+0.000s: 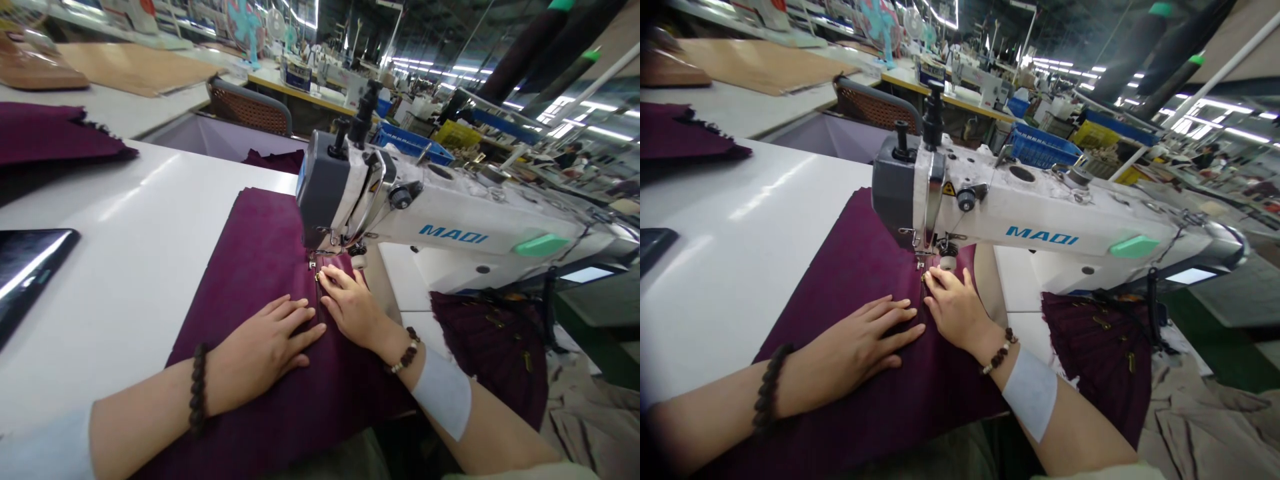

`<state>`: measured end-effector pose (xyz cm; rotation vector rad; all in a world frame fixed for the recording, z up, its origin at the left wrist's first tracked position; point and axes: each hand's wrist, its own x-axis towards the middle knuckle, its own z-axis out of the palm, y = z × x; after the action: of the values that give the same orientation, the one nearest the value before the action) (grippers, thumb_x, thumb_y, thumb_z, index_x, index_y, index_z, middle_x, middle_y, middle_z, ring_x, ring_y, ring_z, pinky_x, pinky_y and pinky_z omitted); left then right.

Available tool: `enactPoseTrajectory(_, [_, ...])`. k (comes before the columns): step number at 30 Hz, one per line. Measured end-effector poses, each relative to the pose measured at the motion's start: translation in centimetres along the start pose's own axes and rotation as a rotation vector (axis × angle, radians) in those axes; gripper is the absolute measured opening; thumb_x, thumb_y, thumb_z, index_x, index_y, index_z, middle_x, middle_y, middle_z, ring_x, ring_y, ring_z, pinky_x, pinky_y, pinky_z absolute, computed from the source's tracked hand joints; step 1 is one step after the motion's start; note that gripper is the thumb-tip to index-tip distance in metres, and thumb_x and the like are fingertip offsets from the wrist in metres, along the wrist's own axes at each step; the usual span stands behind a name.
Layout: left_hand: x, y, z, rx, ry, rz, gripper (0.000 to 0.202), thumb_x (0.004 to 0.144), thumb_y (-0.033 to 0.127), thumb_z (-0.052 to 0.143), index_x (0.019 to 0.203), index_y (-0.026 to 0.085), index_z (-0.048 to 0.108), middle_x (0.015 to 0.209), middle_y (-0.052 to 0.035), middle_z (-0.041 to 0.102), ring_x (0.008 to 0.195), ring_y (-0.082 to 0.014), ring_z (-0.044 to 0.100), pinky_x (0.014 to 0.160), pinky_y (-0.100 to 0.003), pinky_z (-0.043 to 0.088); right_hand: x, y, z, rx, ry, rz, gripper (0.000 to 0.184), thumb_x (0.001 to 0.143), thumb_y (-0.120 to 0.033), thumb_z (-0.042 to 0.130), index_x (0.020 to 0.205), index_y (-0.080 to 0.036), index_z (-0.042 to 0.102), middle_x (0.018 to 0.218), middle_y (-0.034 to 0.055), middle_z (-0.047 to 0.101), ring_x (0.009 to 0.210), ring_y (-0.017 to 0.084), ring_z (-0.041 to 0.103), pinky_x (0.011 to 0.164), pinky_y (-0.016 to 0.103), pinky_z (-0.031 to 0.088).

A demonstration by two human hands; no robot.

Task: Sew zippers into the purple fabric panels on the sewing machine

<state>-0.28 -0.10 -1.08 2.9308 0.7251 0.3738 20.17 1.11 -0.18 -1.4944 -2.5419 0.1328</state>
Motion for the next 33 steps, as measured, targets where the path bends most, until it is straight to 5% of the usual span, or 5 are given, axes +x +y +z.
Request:
enactPoseTrajectory(22, [2.0,-3.4,-0.6,0.072,-0.025,0.046,0.036,0.093,0.034,0.042,0.126,0.021,0.051,0.119,-0.0121,0.052,0.11,-0.0274,0.048,0.097,-0.046,0.039,3.1,2.5,-0.1,0.047,-0.054,0.054,0.039,0.092,-0.028,0.039,0.128,-0.015,0.049,0.124,0.0135,0.055,0.111,0.023,0.053,0.107,0.049,0.024])
enactPoseTrajectory(33, [1.9,-3.5,-0.1,0.069,-0.019,0.062,0.034,0.091,0.032,0.048,0.123,0.023,0.053,0.123,-0.0129,0.052,0.116,-0.0262,0.048,0.101,-0.049,0.038,1.8,-0.4,-1.1,0.107,0.02,0.159,0.034,0.09,-0.018,0.043,0.122,-0.017,0.054,0.127,0.0109,0.053,0.114,0.021,0.051,0.102,0.042,0.037])
